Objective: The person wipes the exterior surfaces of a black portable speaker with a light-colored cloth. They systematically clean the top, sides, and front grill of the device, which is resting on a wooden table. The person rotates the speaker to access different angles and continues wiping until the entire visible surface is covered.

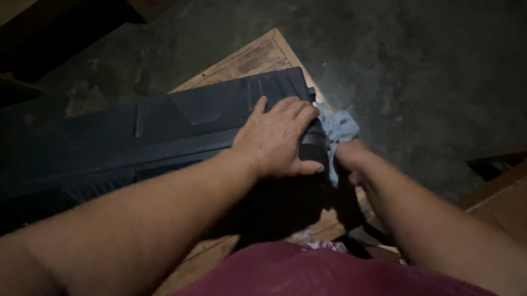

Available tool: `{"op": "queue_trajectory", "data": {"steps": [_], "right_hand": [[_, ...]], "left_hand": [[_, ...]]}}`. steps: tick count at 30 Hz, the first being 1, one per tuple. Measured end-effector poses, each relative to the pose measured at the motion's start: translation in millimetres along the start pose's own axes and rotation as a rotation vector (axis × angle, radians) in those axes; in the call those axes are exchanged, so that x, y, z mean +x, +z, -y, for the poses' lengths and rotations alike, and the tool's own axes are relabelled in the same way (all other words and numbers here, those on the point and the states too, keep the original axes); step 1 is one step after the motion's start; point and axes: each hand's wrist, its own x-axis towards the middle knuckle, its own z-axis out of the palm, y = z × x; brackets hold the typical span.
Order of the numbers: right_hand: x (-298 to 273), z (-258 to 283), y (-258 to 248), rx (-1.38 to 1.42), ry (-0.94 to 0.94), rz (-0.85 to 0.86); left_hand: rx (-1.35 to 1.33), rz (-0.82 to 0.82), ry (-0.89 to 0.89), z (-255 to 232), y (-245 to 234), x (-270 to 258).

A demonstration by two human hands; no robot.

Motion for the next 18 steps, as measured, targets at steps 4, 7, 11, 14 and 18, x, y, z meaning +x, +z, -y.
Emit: {"op": "queue_trajectory", "data": {"steps": [4, 7, 11, 14, 18], "right_hand": [[-42, 36, -15, 0.208, -0.05, 0.138], [-66, 51, -20, 0.181, -0.123, 0.144], [-90, 75, -28, 0.187, -0.22, 0.097], [-109, 96, -33, 0.153, -0.285, 0.067], [-103, 116, -21, 0.117, -0.447, -0.02]], "left_hand": [[-0.006, 0.034, -0.004, 1, -4, 2], [-0.026, 0.037, -0.013, 0, -3, 2], [-0.046, 0.019, -0.025, 2, -1, 2], [-0.054, -0.037, -0.007, 6, 7, 6], [-0.113, -0.149, 0.004, 9, 12, 7]]}}
